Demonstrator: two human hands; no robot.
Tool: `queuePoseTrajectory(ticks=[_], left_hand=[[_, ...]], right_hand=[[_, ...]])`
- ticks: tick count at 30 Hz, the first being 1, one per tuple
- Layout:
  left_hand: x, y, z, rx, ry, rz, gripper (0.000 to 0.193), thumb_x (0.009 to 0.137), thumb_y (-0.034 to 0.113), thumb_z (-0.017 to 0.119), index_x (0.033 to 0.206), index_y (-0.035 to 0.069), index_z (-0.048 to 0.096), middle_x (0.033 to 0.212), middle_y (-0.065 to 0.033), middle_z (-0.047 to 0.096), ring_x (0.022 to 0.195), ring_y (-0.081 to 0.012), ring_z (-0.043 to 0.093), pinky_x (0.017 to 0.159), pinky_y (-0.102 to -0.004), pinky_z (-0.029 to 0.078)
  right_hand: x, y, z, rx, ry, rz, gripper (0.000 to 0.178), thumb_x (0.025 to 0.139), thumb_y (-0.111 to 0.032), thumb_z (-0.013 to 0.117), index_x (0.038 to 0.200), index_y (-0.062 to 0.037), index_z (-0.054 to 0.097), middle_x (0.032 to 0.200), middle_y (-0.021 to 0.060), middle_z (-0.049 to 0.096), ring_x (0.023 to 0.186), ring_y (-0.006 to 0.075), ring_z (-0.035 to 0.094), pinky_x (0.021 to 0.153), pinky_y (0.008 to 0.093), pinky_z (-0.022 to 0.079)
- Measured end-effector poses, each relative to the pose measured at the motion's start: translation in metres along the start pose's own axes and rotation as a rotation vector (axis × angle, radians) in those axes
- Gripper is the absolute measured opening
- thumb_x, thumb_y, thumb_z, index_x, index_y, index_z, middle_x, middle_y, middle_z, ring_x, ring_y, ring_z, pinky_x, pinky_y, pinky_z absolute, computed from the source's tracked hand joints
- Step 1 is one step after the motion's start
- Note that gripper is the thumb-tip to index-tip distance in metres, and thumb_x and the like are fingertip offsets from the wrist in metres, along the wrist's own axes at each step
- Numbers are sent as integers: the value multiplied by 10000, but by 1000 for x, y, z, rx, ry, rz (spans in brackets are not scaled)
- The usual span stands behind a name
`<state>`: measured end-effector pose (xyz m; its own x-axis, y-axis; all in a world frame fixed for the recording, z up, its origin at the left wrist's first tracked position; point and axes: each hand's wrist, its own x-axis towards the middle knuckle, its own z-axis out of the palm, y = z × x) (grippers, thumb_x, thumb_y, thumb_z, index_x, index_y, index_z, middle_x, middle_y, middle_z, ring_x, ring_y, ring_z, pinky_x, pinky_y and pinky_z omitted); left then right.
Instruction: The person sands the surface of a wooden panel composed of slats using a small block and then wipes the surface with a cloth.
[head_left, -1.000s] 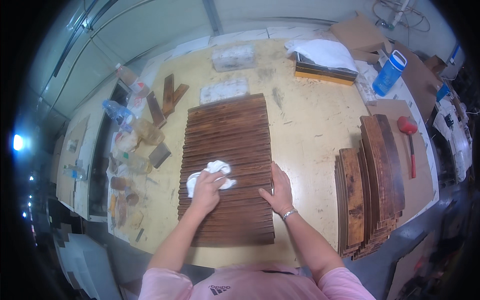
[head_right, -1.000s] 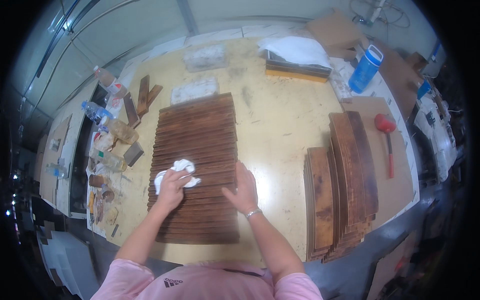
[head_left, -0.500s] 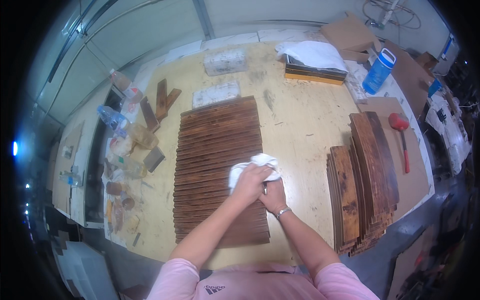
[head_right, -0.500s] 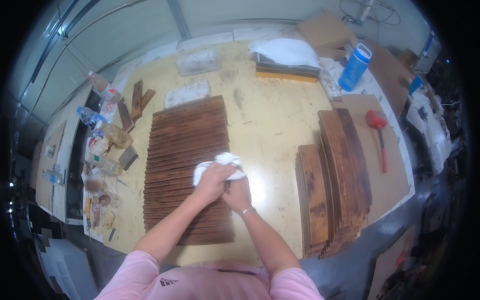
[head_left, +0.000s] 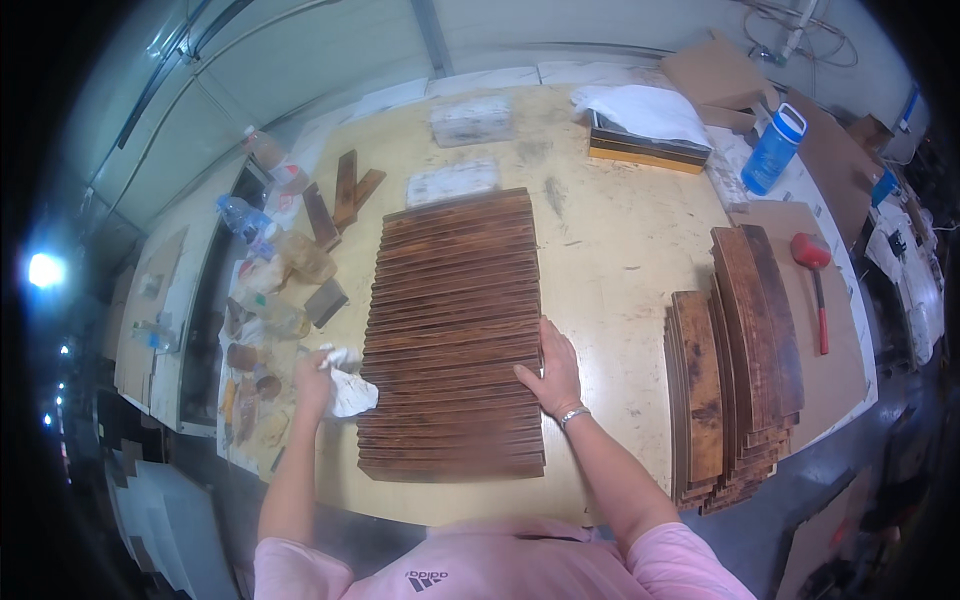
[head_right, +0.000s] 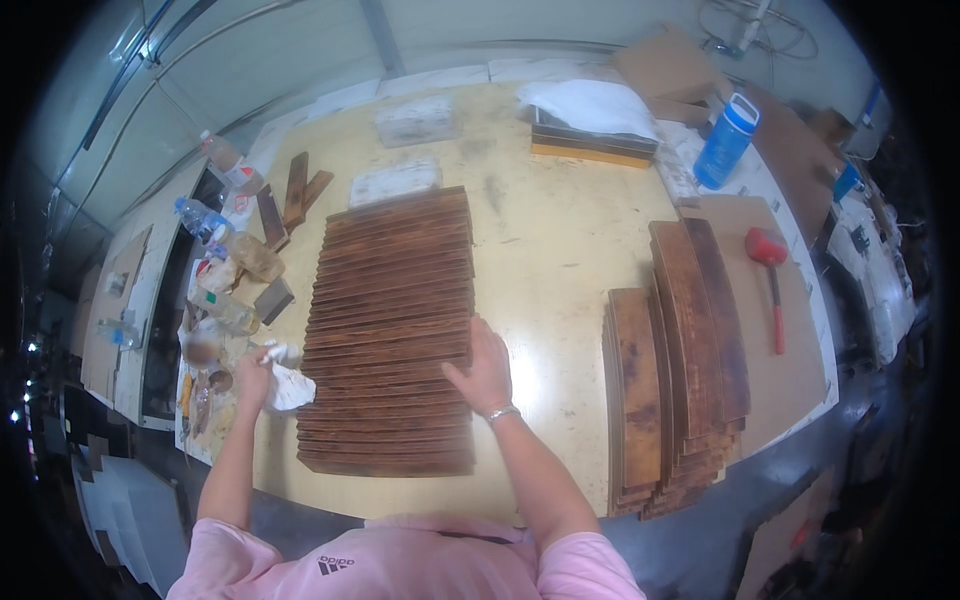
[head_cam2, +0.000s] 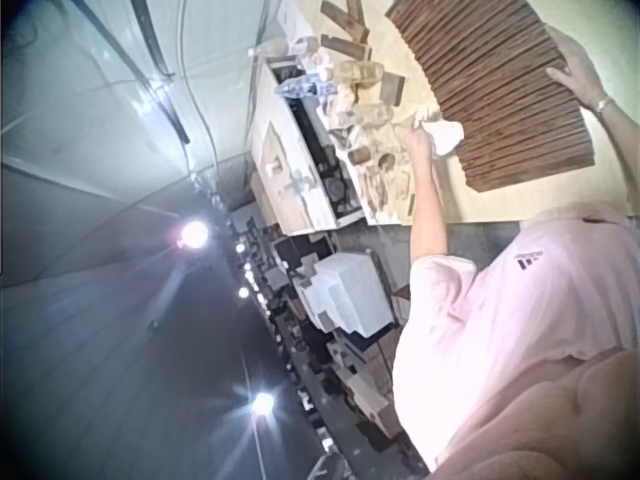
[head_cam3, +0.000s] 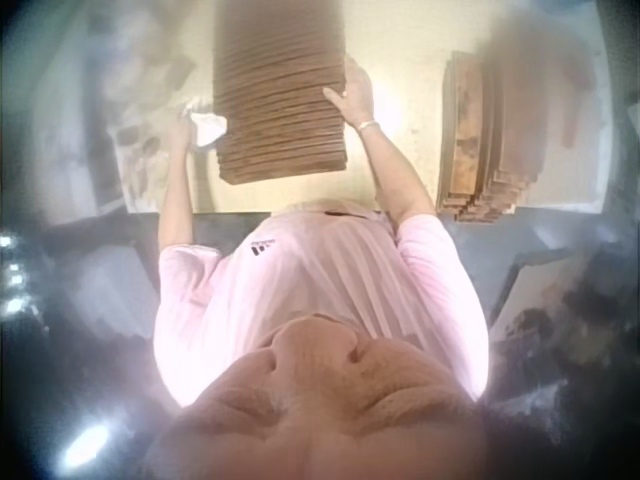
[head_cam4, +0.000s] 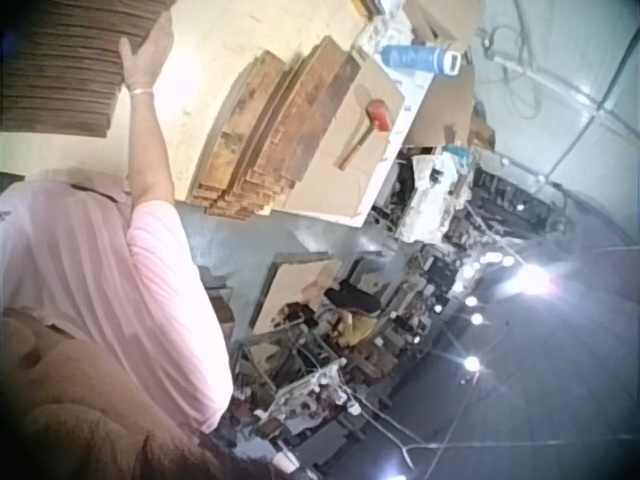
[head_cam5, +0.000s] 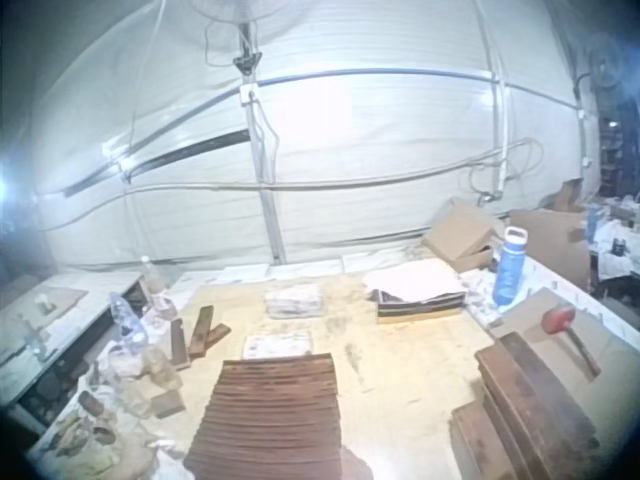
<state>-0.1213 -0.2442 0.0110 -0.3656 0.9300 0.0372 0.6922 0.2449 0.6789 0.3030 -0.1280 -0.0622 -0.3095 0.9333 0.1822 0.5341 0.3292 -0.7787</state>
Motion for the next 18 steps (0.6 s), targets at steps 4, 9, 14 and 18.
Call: queuePoseTrajectory(ticks=[4,9,14,18], left_hand=[[7,151,62,-647,-116,-260,359,932,-37,513,1243,-3,690,946,-61,740,796,-152,686,732,-312,557],[-25,180,179,328,-200,724,486,942,247,676,1384,58,601,1492,-144,544,1420,-317,464,1172,-490,344],[-16,50,69,184,-73,358,398,988,109,579,1377,38,624,1421,-161,614,1340,-343,560,1127,-431,438],[2,49,67,-209,-149,-93,419,947,-2,550,1359,15,621,1376,-228,622,1266,-412,595,1106,-461,464]], right_hand=[[-1,3,-1,9,8,38,931,823,-297,789,1567,18,327,1560,237,428,1403,399,422,1200,469,322],[0,5,1,26,-58,44,945,805,-299,784,1568,23,329,1558,234,435,1416,393,417,1196,466,332],[-1,5,-3,50,4,34,958,805,-320,783,1575,19,322,1563,228,431,1421,394,407,1210,462,314],[-1,-4,2,53,14,62,934,772,-251,767,1576,-22,350,1561,209,454,1432,381,418,1207,468,311]])
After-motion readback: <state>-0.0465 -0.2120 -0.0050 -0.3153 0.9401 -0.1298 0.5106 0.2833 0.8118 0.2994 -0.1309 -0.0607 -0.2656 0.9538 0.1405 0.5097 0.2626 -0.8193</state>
